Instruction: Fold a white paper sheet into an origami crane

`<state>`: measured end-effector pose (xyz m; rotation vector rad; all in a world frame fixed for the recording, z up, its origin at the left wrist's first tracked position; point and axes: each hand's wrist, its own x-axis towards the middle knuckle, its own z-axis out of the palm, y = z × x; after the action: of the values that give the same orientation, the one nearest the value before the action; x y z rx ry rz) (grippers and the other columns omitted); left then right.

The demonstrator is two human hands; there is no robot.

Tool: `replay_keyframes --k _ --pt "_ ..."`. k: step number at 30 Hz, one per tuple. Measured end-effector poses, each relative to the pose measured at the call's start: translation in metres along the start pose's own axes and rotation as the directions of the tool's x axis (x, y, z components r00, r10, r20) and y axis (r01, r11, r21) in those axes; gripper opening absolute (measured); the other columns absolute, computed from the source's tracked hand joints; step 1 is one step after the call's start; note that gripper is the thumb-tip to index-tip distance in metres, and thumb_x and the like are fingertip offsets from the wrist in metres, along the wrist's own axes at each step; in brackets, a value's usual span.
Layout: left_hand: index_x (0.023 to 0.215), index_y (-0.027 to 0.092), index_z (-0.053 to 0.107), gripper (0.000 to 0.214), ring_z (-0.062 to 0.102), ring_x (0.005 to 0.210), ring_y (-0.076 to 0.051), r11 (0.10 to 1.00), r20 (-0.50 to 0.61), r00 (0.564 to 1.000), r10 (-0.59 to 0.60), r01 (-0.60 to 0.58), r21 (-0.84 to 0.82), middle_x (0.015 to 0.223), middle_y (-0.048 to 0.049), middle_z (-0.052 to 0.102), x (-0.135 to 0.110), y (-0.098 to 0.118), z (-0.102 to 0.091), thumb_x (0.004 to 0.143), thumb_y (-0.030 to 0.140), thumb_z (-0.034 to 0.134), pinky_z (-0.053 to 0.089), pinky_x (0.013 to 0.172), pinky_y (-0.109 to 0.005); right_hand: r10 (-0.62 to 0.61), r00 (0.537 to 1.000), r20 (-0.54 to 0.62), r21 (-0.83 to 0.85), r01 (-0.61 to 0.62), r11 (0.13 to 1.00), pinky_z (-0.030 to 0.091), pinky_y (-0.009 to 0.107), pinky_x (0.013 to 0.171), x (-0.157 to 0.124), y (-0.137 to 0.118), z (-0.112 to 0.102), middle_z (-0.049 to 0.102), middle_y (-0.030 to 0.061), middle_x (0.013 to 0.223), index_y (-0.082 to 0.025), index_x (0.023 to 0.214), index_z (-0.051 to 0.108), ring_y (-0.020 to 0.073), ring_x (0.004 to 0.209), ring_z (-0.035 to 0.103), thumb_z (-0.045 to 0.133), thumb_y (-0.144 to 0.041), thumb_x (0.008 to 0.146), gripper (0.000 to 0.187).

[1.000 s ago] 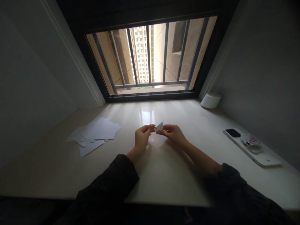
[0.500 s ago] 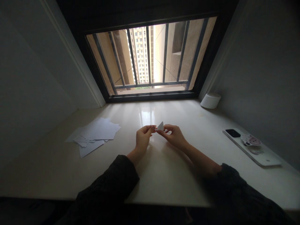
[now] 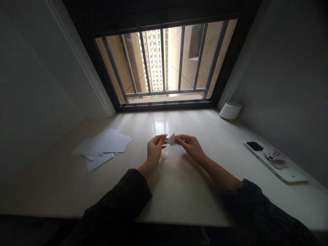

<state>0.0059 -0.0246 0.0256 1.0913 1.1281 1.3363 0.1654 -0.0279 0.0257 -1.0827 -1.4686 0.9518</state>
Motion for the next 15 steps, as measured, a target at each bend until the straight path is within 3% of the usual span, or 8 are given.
replay_keyframes --k 6,9,12,15 --pt "0.095 0.017 0.068 0.035 0.064 0.079 -0.017 0.999 0.038 0.999 0.016 -0.017 0.03 0.09 -0.0075 0.068 -0.0023 0.0028 0.0017 0.072 0.044 0.065 0.049 0.068 -0.028 -0.023 0.997 -0.072 -0.06 0.019 0.998 0.05 0.032 0.066 -0.0016 -0.0031 -0.0003 0.073 0.0065 0.077 -0.018 0.08 0.072 0.0214 0.072 0.068 0.062 -0.042 0.076 0.026" --pt "0.099 0.018 0.067 0.037 0.064 0.084 -0.019 0.998 0.141 0.99 -0.011 0.003 0.056 0.094 -0.0081 0.069 -0.0039 0.0038 0.003 0.071 0.042 0.067 0.048 0.071 -0.029 -0.056 0.987 -0.152 -0.105 0.04 0.994 0.05 0.031 0.065 -0.0017 -0.0038 -0.0017 0.072 0.0063 0.076 -0.018 0.079 0.071 0.021 0.071 0.068 0.061 -0.038 0.076 0.023" --pt "0.088 0.016 0.069 0.031 0.064 0.084 -0.02 0.993 0.219 0.975 -0.044 0.018 0.116 0.085 -0.0084 0.069 -0.0046 0.0019 0.0036 0.07 0.042 0.067 0.048 0.07 -0.029 -0.086 0.976 -0.2 -0.134 0.06 0.989 0.05 0.03 0.065 -0.0017 -0.004 -0.0024 0.072 0.0061 0.076 -0.018 0.079 0.07 0.02 0.071 0.067 0.06 -0.037 0.077 0.021" --pt "0.079 0.014 0.067 0.03 0.064 0.079 -0.02 0.985 0.222 0.974 -0.036 -0.002 0.171 0.078 -0.0077 0.069 -0.0034 -0.0006 0.0024 0.073 0.043 0.063 0.046 0.065 -0.027 -0.105 0.978 -0.182 -0.156 0.076 0.985 0.05 0.029 0.063 -0.002 -0.0041 -0.002 0.07 0.0046 0.075 -0.018 0.077 0.067 0.0185 0.068 0.065 0.058 -0.036 0.078 0.02"
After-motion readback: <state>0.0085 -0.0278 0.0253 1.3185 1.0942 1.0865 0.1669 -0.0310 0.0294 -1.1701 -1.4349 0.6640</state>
